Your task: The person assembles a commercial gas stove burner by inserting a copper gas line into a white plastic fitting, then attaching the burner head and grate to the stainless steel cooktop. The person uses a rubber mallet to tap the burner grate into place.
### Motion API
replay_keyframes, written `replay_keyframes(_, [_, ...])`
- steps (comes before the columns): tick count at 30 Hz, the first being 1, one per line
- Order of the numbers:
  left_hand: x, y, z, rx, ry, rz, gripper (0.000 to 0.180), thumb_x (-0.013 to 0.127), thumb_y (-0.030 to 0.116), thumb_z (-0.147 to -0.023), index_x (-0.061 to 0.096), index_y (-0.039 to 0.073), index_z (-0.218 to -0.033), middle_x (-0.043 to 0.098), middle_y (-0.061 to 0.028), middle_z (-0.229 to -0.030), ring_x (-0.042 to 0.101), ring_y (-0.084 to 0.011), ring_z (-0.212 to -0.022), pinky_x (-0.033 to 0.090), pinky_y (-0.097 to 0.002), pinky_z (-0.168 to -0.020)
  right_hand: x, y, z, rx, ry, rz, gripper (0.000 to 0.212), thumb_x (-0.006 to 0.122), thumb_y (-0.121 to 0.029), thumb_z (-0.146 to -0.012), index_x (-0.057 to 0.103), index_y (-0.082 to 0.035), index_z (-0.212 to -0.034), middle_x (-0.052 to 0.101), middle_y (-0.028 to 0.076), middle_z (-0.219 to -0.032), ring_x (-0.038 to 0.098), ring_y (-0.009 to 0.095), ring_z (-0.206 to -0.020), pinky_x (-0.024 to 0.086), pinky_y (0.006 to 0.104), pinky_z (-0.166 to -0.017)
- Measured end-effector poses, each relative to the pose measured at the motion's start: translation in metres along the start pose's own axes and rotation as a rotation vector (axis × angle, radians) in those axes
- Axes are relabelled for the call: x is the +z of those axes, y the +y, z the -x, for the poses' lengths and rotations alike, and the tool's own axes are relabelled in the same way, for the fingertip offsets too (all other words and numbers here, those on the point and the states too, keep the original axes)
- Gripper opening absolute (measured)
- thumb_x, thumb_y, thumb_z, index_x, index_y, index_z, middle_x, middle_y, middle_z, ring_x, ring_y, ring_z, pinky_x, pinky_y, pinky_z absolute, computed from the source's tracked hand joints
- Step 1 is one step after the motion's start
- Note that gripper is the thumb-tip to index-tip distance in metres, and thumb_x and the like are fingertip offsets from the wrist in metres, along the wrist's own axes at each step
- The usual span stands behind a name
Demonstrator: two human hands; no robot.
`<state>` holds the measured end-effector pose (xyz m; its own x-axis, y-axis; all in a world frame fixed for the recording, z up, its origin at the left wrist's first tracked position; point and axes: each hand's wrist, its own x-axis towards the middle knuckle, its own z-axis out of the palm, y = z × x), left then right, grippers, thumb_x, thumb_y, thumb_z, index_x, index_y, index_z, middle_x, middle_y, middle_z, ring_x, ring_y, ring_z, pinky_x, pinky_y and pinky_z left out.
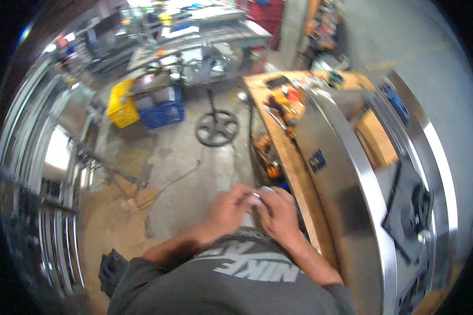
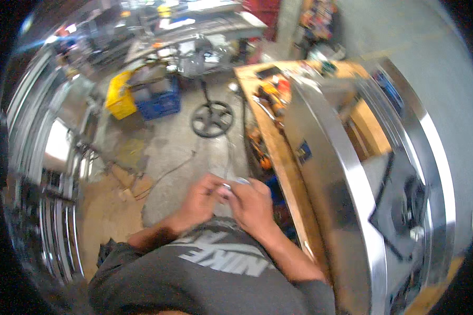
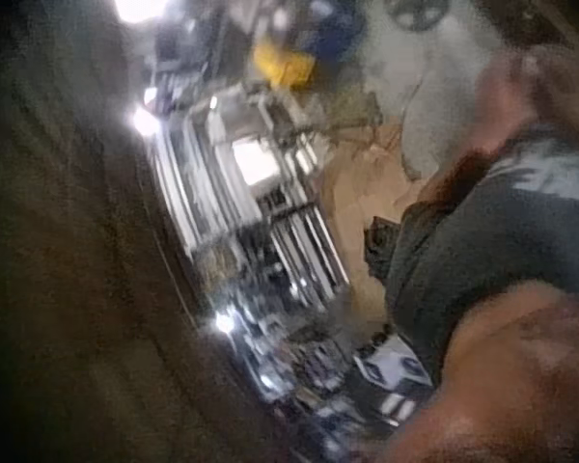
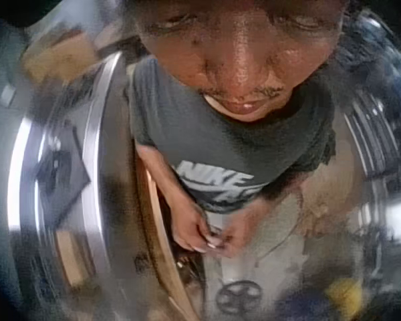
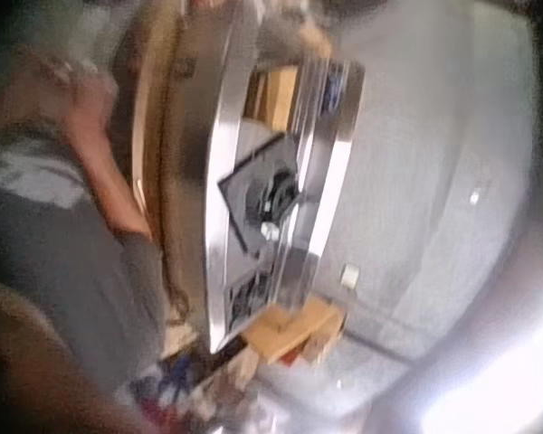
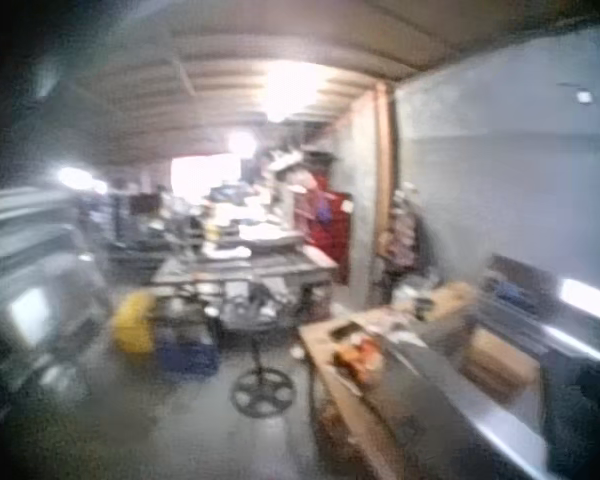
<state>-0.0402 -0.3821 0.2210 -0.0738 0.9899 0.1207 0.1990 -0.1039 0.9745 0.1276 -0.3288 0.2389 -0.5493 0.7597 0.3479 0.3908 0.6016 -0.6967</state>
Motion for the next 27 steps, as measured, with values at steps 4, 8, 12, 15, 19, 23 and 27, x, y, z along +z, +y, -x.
replay_keyframes(4, [0.039, 0.014, 0.001, 0.157, 0.051, -0.077, 0.017, 0.066, 0.017, -0.099, 0.062, 0.001, -0.104, 0.068, -0.0051, -0.087, 0.064, -0.0106, -0.073, 0.053, -0.0273, -0.066, -0.017, 0.017, 0.023, -0.134, 0.163, 0.087, 0.012, 0.067, -0.013, -0.088, 0.069, -0.004, -0.096, 0.065, 0.016, -0.087, 0.060, 0.039, -0.089, 0.045, 0.0488, -0.079])
replay_keyframes(8, [0.063, 0.009, 0.013, 0.073, 0.019, 0.077, 0.019, 0.071, 0.018, -0.095, 0.064, 0.001, -0.099, 0.068, -0.0055, -0.087, 0.064, -0.0093, -0.075, 0.053, -0.0283, -0.065, -0.029, 0.029, 0.046, -0.128, 0.129, 0.022, 0.010, 0.066, -0.011, -0.087, 0.067, -0.003, -0.091, 0.064, 0.017, -0.086, 0.060, 0.040, -0.088, 0.046, 0.0488, -0.077])
replay_keyframes(12, [0.079, 0.010, 0.025, -0.004, -0.085, 0.029, 0.019, 0.072, 0.019, -0.095, 0.066, 0.001, -0.097, 0.068, -0.0052, -0.085, 0.065, -0.0106, -0.077, 0.054, -0.0304, -0.067, -0.036, 0.041, 0.075, -0.129, 0.170, -0.087, 0.012, 0.065, -0.014, -0.087, 0.067, -0.002, -0.089, 0.065, 0.019, -0.085, 0.061, 0.041, -0.084, 0.046, 0.0497, -0.074])
replay_keyframes(15, [0.100, 0.012, 0.039, 0.322, -0.275, -0.257, 0.025, 0.071, 0.024, -0.095, 0.064, 0.000, -0.097, 0.068, -0.0104, -0.085, 0.066, -0.0173, -0.072, 0.051, -0.0341, -0.064, -0.043, 0.069, 0.090, 0.241, 0.175, 0.063, 0.016, 0.063, -0.016, -0.090, 0.067, -0.001, -0.090, 0.065, 0.021, -0.086, 0.061, 0.041, -0.083, 0.047, 0.0504, -0.074])
replay_keyframes(19, [0.103, 0.036, 0.022, 0.081, -0.257, -0.142, 0.019, 0.071, 0.018, -0.092, 0.065, 0.001, -0.098, 0.068, -0.0094, -0.084, 0.066, -0.0197, -0.075, 0.051, -0.0363, -0.066, -0.036, 0.132, 0.125, 0.308, 0.144, 0.062, 0.022, 0.059, -0.020, -0.094, 0.069, -0.001, -0.095, 0.066, 0.023, -0.090, 0.063, 0.042, -0.090, 0.049, 0.0515, -0.080])
replay_keyframes(23, [0.073, 0.016, 0.002, -0.066, 0.079, 0.226, 0.016, 0.065, 0.022, -0.098, 0.062, 0.007, -0.101, 0.059, -0.0011, -0.075, 0.054, -0.0077, -0.058, 0.043, -0.0238, -0.050, -0.037, 0.173, 0.154, 0.420, 0.028, 0.288, 0.022, 0.058, -0.021, -0.096, 0.068, -0.003, -0.102, 0.067, 0.023, -0.095, 0.063, 0.044, -0.097, 0.049, 0.0522, -0.086])
replay_keyframes(27, [0.054, 0.012, -0.052, 0.137, 0.262, 0.440, 0.029, 0.057, 0.039, -0.103, 0.057, 0.010, -0.103, 0.053, 0.0016, -0.072, 0.047, -0.0078, -0.053, 0.038, -0.0228, -0.047, -0.019, 0.214, 0.197, 0.464, 0.058, 0.363, 0.025, 0.058, -0.018, -0.096, 0.062, -0.005, -0.117, 0.064, 0.024, -0.106, 0.061, 0.045, -0.100, 0.049, 0.0528, -0.090])
